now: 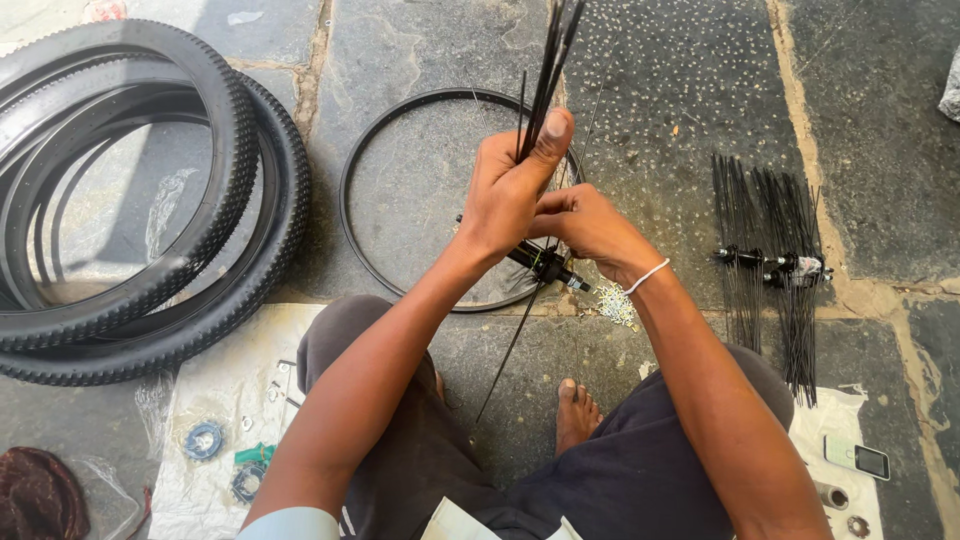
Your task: The person builds a bicycle wheel by inserting metal spokes into a hub and then threading the other end of the spokes through holes in a rim, securing them with small fasteners.
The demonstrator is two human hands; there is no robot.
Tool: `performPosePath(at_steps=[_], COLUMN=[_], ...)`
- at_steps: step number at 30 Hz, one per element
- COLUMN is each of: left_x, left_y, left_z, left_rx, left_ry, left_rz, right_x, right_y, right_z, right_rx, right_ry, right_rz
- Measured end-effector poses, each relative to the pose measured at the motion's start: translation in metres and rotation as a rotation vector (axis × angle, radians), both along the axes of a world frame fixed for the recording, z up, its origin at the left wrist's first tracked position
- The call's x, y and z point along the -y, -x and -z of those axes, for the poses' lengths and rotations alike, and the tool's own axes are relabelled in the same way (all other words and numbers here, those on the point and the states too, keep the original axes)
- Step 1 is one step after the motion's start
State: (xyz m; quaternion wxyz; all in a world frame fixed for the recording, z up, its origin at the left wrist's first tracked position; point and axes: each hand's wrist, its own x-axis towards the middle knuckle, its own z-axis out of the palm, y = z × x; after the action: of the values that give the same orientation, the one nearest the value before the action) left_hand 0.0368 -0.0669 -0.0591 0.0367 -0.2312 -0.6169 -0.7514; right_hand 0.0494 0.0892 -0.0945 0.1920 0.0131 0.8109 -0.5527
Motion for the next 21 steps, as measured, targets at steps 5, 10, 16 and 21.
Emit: performPosePath(at_steps=[5, 10, 16, 21], left_x=[0.0, 0.007, 0.016, 0.011], left_y=[-0.001, 0.007, 0.016, 0.012], left_z=[0.001, -0.001, -0.004, -0.006], left_rx=[-0.048, -0.025, 0.024, 0.034], left_ry=[0.012, -0.001, -0.033, -0.048], left_rz=[-0.022, -0.067, -0.106, -0.148], right_x=[0.008, 0.0, -0.002, -0.002], right_y=[-0.005, -0.017, -0.032, -0.033], right_z=[-0.001, -0.023, -0.04, -0.035], right_rx=[-0.173, -0.266, -0.415, -0.471], right_ry=[0.029, 0.293, 0.381, 0.371], right_rz=[-0.07, 0.126, 0.011, -0.078])
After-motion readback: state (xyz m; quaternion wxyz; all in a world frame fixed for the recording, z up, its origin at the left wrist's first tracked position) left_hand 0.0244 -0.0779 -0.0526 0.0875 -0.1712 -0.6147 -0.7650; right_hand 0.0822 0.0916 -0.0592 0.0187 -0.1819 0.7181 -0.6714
